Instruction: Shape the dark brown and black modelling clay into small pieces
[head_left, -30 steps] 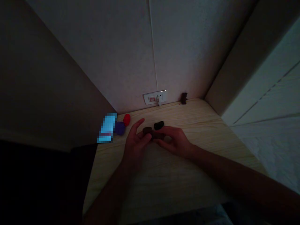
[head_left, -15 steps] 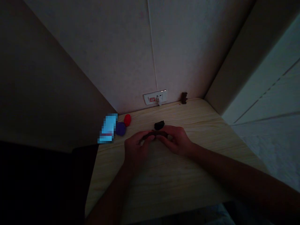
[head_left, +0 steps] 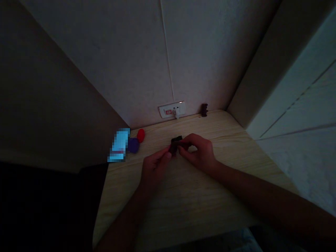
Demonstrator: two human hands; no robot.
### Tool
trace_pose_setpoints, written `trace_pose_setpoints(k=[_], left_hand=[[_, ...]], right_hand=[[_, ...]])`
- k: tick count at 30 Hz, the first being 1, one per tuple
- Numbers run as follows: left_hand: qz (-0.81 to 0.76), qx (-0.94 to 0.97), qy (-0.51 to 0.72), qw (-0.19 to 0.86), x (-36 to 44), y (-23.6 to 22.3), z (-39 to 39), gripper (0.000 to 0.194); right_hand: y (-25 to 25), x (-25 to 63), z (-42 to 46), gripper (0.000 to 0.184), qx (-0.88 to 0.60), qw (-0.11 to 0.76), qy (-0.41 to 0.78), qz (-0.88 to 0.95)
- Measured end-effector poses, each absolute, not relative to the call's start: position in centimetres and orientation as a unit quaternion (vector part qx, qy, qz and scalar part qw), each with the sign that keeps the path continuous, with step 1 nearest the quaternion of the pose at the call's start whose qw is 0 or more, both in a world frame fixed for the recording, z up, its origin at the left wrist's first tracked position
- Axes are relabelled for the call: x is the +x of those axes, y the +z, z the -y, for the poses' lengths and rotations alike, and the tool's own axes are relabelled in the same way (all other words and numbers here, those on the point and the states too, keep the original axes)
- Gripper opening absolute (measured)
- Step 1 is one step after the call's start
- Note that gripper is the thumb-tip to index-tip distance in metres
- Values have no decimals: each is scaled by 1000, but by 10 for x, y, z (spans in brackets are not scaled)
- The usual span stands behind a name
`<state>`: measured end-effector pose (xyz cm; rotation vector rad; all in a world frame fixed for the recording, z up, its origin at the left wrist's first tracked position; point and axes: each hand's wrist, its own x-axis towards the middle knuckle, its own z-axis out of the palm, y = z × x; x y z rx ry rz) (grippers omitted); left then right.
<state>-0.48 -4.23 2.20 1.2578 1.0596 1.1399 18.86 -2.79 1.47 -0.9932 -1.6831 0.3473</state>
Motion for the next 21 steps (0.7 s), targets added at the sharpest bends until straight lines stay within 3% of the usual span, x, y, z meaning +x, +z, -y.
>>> trace_pose_setpoints(k=[5,12,17,21], left_hand=[[-501,499,502,498,-2,22,37,37],[-508,475,560,450,1,21,42,33],[-498,516,555,422,1,27,45,22],[-464,502,573,452,1,27,42,32]], right_hand=[[10,179,32,9,-404,539,161,722],[10,168,43,38,-354,528,150,757],[13,172,42,41,-378,533,194,732],[13,175,40,35,-377,527,260,716]])
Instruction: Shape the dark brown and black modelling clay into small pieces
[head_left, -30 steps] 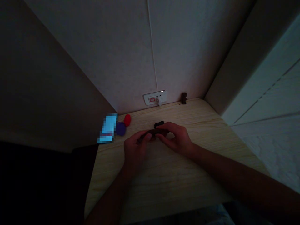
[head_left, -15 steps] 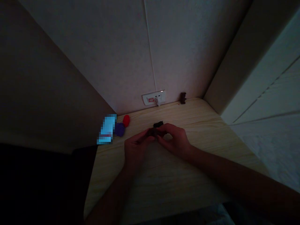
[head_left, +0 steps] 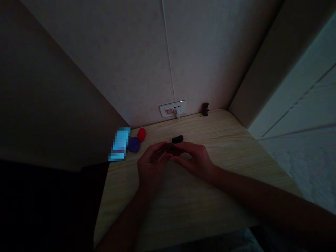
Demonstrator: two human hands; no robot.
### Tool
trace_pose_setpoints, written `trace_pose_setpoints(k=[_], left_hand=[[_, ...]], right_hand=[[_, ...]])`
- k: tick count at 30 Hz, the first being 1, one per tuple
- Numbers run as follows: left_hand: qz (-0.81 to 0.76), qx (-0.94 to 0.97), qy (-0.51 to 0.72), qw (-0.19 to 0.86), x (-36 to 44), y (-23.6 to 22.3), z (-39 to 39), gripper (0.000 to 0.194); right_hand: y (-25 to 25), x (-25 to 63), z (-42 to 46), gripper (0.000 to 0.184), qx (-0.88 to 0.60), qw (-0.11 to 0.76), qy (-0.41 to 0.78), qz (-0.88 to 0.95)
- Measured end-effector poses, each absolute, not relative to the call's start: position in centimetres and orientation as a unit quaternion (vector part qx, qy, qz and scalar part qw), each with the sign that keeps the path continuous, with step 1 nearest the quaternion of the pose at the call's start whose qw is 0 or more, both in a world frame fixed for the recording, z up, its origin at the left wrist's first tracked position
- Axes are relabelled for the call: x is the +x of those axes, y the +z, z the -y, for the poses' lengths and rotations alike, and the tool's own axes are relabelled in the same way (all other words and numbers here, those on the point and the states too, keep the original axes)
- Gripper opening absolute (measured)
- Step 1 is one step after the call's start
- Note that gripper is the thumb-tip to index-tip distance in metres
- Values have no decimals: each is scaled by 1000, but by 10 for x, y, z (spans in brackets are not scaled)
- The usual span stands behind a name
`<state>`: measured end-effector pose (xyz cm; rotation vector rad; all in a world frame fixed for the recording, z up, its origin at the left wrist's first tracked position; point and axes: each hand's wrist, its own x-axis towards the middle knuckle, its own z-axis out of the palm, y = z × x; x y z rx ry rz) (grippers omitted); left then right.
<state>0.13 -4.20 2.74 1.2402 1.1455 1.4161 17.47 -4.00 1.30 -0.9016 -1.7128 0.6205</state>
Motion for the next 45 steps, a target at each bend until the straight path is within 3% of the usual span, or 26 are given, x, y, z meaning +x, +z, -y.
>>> trace_pose_setpoints(k=[2,8,12,21,27,32,38,45], left_hand=[[-458,505,562,470,2,27,41,36],[-458,517,535,487,1,30,40,17],[-451,501,527,518,-1,25,37,16],[-401,365,546,639,3,25,40,25],[-419,361,564,613,6,23,40,35],[-451,385,551,587,5,22,40,25],[-522,504,513,459,7,34,43,10],[-471,513,515,500,10,33,43,9]], right_hand=[[12,176,38,32,-371,528,293,706],[11,175,34,31,-361,516,472,618],[15,172,34,32,-355,492,548,576],[14,172,31,36,-360,519,535,562],[12,173,29,29,-365,550,511,550],[13,174,29,31,-370,540,516,553],[16,177,32,35,-403,513,430,624],[14,173,28,32,-344,525,601,495]])
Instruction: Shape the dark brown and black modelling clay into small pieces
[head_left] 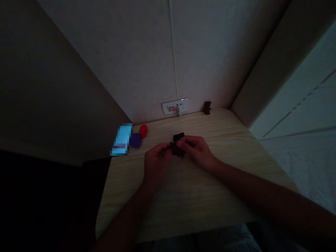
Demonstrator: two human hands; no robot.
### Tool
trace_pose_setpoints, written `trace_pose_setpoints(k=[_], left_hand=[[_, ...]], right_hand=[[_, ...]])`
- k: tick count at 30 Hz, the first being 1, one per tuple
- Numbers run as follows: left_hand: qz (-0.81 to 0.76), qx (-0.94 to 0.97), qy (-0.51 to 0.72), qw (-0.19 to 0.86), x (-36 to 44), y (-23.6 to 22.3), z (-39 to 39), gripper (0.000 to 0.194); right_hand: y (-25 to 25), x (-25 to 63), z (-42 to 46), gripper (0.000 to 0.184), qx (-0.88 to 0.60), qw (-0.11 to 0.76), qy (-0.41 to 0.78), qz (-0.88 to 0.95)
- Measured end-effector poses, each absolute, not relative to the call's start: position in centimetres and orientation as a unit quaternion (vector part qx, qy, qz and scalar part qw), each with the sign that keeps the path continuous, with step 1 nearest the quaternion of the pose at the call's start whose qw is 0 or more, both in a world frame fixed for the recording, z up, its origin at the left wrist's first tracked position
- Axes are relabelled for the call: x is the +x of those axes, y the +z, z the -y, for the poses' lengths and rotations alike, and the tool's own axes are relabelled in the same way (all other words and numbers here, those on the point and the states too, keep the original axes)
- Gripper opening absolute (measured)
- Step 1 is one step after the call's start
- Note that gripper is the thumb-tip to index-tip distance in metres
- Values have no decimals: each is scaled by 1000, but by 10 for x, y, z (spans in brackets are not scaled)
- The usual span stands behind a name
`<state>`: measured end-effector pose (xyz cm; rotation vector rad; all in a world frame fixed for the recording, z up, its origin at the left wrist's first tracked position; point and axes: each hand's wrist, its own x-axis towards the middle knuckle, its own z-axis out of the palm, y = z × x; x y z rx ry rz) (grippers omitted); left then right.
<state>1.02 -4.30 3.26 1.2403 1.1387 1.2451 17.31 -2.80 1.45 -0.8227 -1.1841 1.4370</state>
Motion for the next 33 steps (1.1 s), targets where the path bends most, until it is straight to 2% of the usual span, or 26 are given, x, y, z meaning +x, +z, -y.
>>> trace_pose_setpoints(k=[3,6,9,19,26,30,33], left_hand=[[-435,445,536,571,10,26,40,16],[-407,379,560,615,12,23,39,27],[-401,367,554,631,14,25,40,28],[-465,458,531,540,9,27,43,18],[-433,436,551,565,18,24,44,39],[-455,433,544,556,17,27,44,39],[-458,464,514,558,16,30,45,40]], right_hand=[[12,174,23,33,-321,536,643,443],[10,175,20,32,-340,564,611,440],[11,176,22,28,-358,567,577,466],[15,175,28,32,-381,550,556,493],[16,172,29,32,-412,585,492,496],[18,177,30,31,-415,574,457,537],[20,182,28,41,-399,558,472,554]])
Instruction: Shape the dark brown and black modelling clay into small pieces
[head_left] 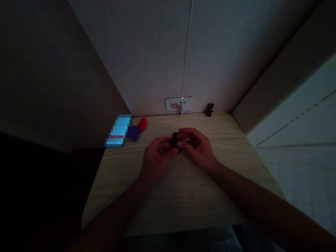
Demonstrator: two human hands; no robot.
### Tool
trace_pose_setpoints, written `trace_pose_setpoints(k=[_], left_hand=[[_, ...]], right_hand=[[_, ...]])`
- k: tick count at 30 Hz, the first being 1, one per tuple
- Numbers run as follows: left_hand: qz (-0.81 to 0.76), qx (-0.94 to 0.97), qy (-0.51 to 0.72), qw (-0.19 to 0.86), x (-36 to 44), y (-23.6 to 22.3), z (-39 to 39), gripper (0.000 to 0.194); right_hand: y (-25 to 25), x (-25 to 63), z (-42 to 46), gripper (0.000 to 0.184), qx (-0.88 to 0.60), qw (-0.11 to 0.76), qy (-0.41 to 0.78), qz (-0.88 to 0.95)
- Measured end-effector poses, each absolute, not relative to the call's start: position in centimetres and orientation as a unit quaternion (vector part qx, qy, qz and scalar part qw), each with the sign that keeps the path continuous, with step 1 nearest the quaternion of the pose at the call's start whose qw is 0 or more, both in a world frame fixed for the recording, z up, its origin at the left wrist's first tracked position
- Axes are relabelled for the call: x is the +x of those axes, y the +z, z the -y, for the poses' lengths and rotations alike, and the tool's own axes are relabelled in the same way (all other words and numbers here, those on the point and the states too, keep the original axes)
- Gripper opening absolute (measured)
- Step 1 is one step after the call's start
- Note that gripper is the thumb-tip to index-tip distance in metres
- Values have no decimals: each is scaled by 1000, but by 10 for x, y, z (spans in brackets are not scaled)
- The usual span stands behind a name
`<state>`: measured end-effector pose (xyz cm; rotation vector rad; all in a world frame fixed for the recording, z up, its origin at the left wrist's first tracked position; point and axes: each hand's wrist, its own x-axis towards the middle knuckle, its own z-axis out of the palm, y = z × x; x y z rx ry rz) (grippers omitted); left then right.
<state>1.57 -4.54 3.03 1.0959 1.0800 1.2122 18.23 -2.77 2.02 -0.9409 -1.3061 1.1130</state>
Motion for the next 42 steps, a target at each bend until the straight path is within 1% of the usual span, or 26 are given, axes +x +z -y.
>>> trace_pose_setpoints(k=[1,5,7,10,12,14,18,23,25,27,30,33,35,38,42], left_hand=[[-456,477,508,554,16,31,46,41],[-439,512,523,521,17,32,49,43],[-426,511,541,514,16,31,49,43],[-420,503,562,505,13,30,47,40],[-430,508,562,492,10,30,45,38],[-445,521,555,471,7,30,45,36],[-460,565,548,411,5,26,46,32],[-430,624,534,374,0,22,42,35],[-424,662,507,354,-3,23,40,27],[-429,673,489,352,-5,26,38,17],[-457,627,491,396,-5,31,37,9],[-466,559,498,472,-2,30,37,6],[-443,508,499,545,1,29,37,11],[-394,418,507,643,7,27,38,18],[-376,341,526,683,10,28,39,22]], right_hand=[[20,184,26,41,-392,552,492,548],[15,185,21,33,-382,533,588,474],[15,185,21,30,-382,528,604,460],[19,187,24,28,-391,509,546,538],[22,189,26,31,-394,486,491,607],[23,192,26,34,-384,469,464,646],[19,194,25,31,-379,435,463,673],[13,195,26,24,-390,417,431,699],[12,194,26,24,-393,424,439,688],[13,192,26,28,-401,444,463,654],[18,190,25,32,-387,469,527,594],[23,188,25,25,-359,468,588,554],[24,188,24,24,-345,458,619,536],[21,187,21,27,-333,451,656,505],[11,185,19,30,-335,470,673,462]])
